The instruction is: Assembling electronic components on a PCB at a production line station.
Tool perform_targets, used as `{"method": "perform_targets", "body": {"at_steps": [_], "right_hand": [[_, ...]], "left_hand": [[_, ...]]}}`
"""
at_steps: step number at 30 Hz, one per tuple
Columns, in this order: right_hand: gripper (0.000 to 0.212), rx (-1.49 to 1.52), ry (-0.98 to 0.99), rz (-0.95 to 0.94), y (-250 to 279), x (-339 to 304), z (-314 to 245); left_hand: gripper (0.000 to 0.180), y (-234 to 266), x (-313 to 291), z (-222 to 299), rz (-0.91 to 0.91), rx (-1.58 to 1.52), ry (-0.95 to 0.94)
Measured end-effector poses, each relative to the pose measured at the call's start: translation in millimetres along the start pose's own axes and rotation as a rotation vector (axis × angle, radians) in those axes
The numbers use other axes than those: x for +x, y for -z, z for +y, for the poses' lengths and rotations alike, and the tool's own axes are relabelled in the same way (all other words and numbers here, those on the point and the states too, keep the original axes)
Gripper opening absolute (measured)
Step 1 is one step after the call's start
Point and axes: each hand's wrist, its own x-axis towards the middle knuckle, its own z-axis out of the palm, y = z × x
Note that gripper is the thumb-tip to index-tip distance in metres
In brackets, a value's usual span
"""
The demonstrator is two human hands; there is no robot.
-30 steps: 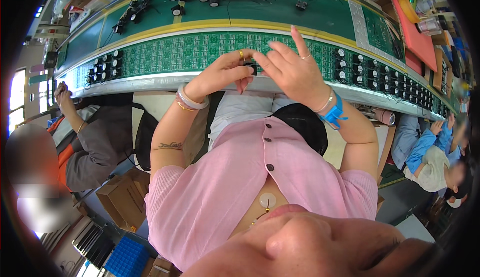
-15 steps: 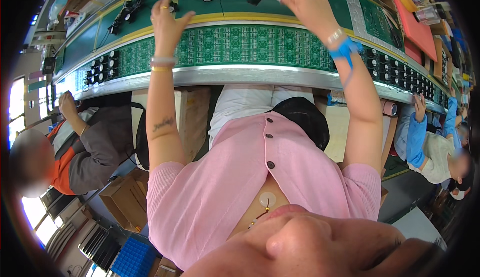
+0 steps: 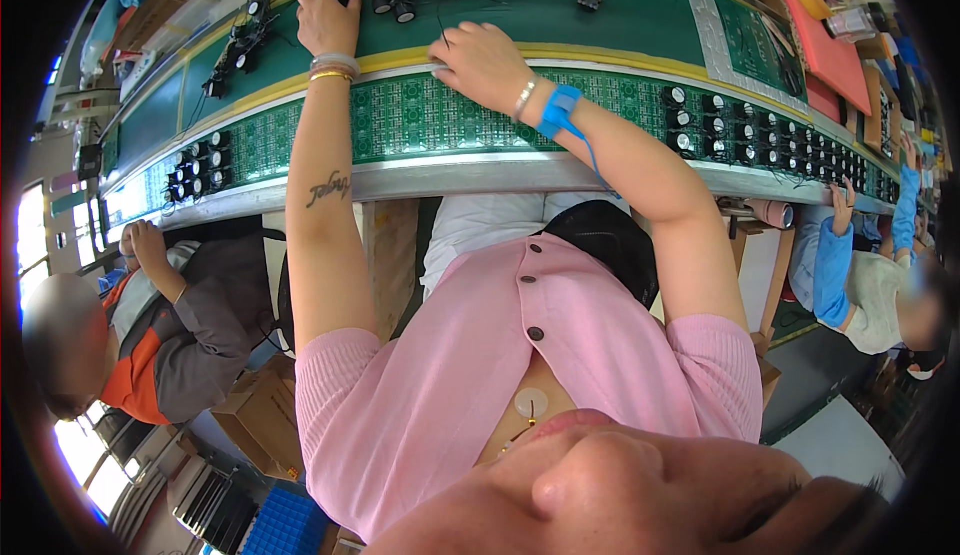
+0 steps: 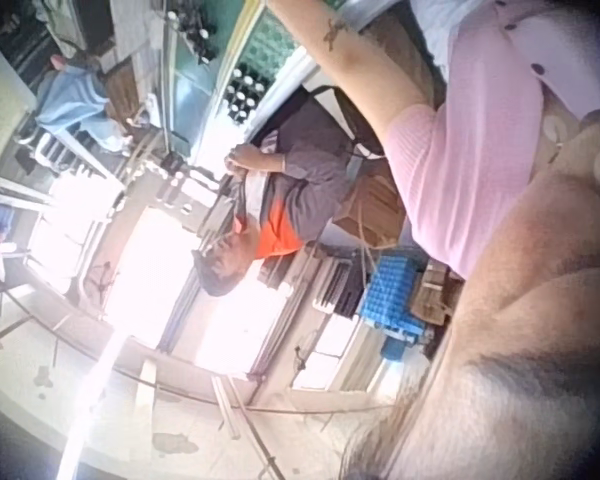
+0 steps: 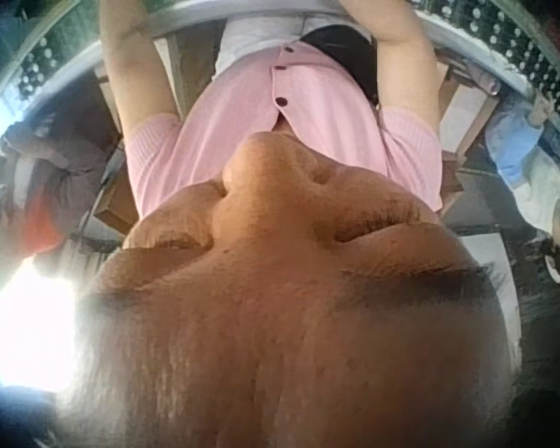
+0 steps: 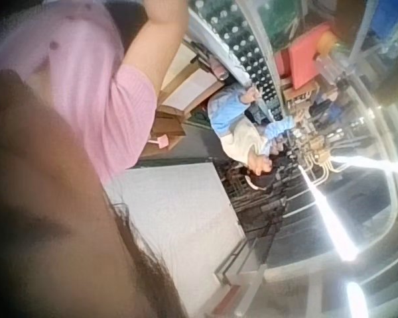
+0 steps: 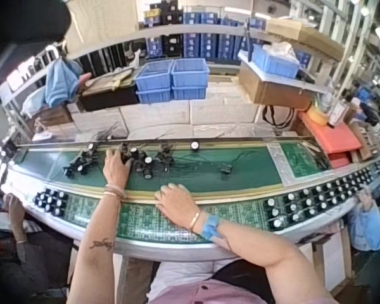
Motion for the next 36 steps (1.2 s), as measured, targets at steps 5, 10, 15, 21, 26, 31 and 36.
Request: {"method": "perform_targets", "body": {"at_steps": [5, 10, 15, 21, 26, 31, 36], "right_hand": [[0.023, 0.138, -0.080, -0.068, 12, -7, -6], [0.037, 0.937, -0.407, -0.131, 60, -48, -34], [0.042, 1.244, -0.522, -0.046, 82, -75, -57], [0.036, 1.215, -0.676, -0.042, 91, -136, -47], [0.032, 0.986, -0.828, 0.168, 122, -175, -19], [0.042, 0.243, -0.704, 0.108, 131, -176, 35], [0.029, -0.037, -0.688, -0.019, 122, -156, 41]], "left_hand": [[0.035, 27, -8, -32, -0.296, -0.327, -0.030], [0.036, 92, -68, -37, -0.929, -1.363, 0.385], [0.031, 128, -147, 42, -0.792, -1.412, 0.109], [0.029, 130, -194, 99, -0.538, -1.246, -0.297], [0.023, 111, -209, 112, -1.051, -1.869, 0.466], [0.034, 112, -203, 120, -1.169, -2.359, 0.998], [0.041, 114, -203, 111, -1.075, -2.013, 0.560]]}}
